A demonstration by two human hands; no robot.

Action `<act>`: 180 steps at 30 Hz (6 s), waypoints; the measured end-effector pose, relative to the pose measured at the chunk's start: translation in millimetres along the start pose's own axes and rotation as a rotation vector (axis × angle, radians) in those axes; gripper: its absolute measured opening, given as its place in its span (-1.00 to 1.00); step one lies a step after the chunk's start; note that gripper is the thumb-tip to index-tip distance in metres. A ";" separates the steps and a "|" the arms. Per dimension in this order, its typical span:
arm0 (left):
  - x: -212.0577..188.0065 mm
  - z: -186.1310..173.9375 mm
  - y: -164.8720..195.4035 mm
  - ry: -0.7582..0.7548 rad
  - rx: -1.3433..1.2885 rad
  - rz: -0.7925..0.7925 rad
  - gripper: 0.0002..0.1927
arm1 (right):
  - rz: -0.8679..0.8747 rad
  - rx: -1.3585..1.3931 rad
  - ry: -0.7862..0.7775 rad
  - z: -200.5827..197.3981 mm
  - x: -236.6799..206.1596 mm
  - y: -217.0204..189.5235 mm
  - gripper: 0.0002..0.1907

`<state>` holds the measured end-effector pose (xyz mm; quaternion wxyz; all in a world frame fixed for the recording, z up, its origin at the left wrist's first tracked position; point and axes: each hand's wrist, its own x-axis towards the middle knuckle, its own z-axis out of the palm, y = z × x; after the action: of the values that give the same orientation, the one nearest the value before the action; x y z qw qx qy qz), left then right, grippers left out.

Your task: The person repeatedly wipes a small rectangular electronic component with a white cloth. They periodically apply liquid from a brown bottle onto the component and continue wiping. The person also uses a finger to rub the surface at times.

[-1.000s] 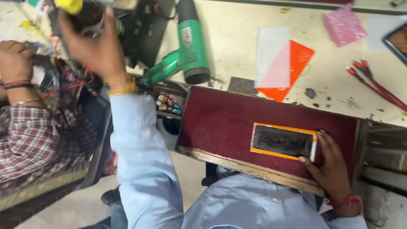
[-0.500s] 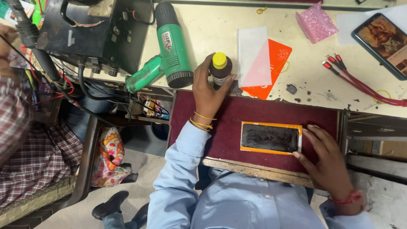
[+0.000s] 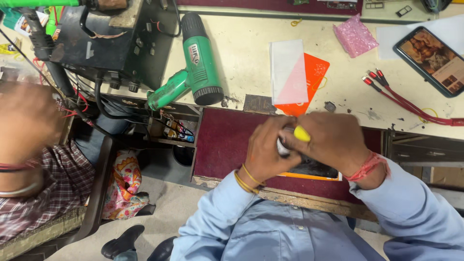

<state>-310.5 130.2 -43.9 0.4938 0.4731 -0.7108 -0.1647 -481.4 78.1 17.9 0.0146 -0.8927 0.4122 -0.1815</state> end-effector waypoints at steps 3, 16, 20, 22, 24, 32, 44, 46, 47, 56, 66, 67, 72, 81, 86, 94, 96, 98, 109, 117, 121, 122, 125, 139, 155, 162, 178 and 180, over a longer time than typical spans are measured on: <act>-16.4 -10.0 -4.6 -0.146 -0.245 -0.089 -0.35 | -0.254 0.097 -0.096 4.5 5.4 -1.6 -0.59; -21.3 -7.8 -53.3 -0.136 -0.246 -0.118 -0.37 | -0.480 0.655 -0.345 -10.2 31.8 25.7 -0.79; -4.4 -19.8 -51.6 -0.104 -0.139 -0.128 -0.41 | 0.062 0.160 -0.611 -14.1 45.0 9.1 -0.31; -0.3 -23.5 -49.0 -0.096 -0.121 -0.110 -0.40 | 0.028 0.018 -0.664 -12.2 49.3 2.7 -0.44; 2.3 -25.0 -48.1 -0.084 -0.117 -0.099 -0.38 | -0.072 0.075 -0.613 -10.4 52.4 4.1 -0.52; 5.6 -23.3 -55.7 -0.107 -0.148 -0.051 -0.29 | -0.404 0.538 -0.356 -6.5 53.3 27.5 -0.64; -16.1 -44.8 -75.9 -0.178 -0.398 -0.101 -0.44 | -0.066 0.366 -0.218 -25.8 57.3 38.2 -0.52; -19.7 -44.5 -78.3 -0.163 -0.402 -0.086 -0.44 | -0.007 0.161 -0.196 -14.5 69.4 61.9 -0.50; -21.4 -43.7 -79.2 -0.163 -0.411 -0.088 -0.45 | 0.070 0.058 -0.201 -3.3 76.4 74.4 -0.54; -43.6 -48.5 -90.4 -0.091 -0.387 -0.188 -0.35 | 0.079 -0.168 0.019 62.7 79.2 120.9 -0.56; -75.9 -36.1 -85.1 -0.010 -0.330 -0.341 -0.27 | -0.153 -0.301 -0.399 113.7 4.6 31.2 -0.75; -76.7 -34.7 -86.6 -0.013 -0.325 -0.356 -0.25 | -0.167 -0.296 -0.405 121.6 7.0 32.4 -0.80; -69.3 -37.5 -78.1 -0.027 -0.311 -0.405 -0.23 | -0.138 -0.116 -0.235 89.9 15.7 39.1 -0.90; -33.9 -31.8 -47.7 -0.296 0.246 -0.012 -0.26 | 0.551 0.421 0.252 48.6 -114.4 80.7 -0.84; -15.1 -6.6 -47.5 -0.340 0.456 0.219 -0.47 | 0.749 0.507 0.415 94.2 -199.9 97.2 -0.83; -8.0 11.6 -18.1 -0.391 0.572 0.400 -0.60 | 0.835 0.607 0.446 100.4 -233.9 82.2 -0.84; -7.1 14.4 -13.2 -0.404 0.582 0.424 -0.60 | 0.868 0.636 0.434 98.9 -232.9 81.6 -0.83; -5.6 15.7 -10.6 -0.408 0.601 0.451 -0.60 | 0.854 0.613 0.404 97.2 -231.9 81.7 -0.82; 2.3 25.0 -0.9 -0.470 0.624 0.541 -0.59 | 0.758 0.552 0.357 93.8 -231.3 81.8 -0.80; 2.8 26.1 4.3 -0.482 0.609 0.562 -0.60 | 0.731 0.544 0.336 89.8 -231.8 80.9 -0.82; 2.8 24.0 4.9 -0.471 0.617 0.569 -0.59 | 0.735 0.543 0.334 91.8 -231.4 80.0 -0.82; 2.7 24.0 5.0 -0.473 0.620 0.575 -0.60 | 0.737 0.545 0.332 92.5 -231.5 80.3 -0.82; 1.8 24.4 5.0 -0.477 0.622 0.584 -0.61 | 0.716 0.531 0.334 94.6 -232.4 81.1 -0.82; 2.9 21.0 -9.3 -0.434 0.379 0.331 -0.53 | 0.725 0.544 0.351 101.1 -227.5 82.5 -0.81; 97.8 -15.8 -130.3 0.287 -0.189 -0.135 -0.22 | 0.629 0.688 0.408 96.5 -220.7 64.2 -0.87; 106.1 -11.4 -159.2 0.422 -0.046 -0.206 -0.04 | 0.841 0.262 0.070 86.1 -204.0 54.3 -0.70; -53.6 14.2 -62.7 -0.452 0.219 -0.052 -0.08 | 0.300 0.059 -0.093 110.6 -162.7 -4.6 -0.29; -55.8 15.4 -66.0 -0.446 0.219 -0.058 -0.09 | 0.342 0.032 -0.047 109.7 -162.4 -3.3 -0.29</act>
<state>-286.4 140.3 -127.7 0.2654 0.4960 -0.8019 -0.2012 -538.7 187.1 -134.6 0.0693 -0.8133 0.5545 -0.1619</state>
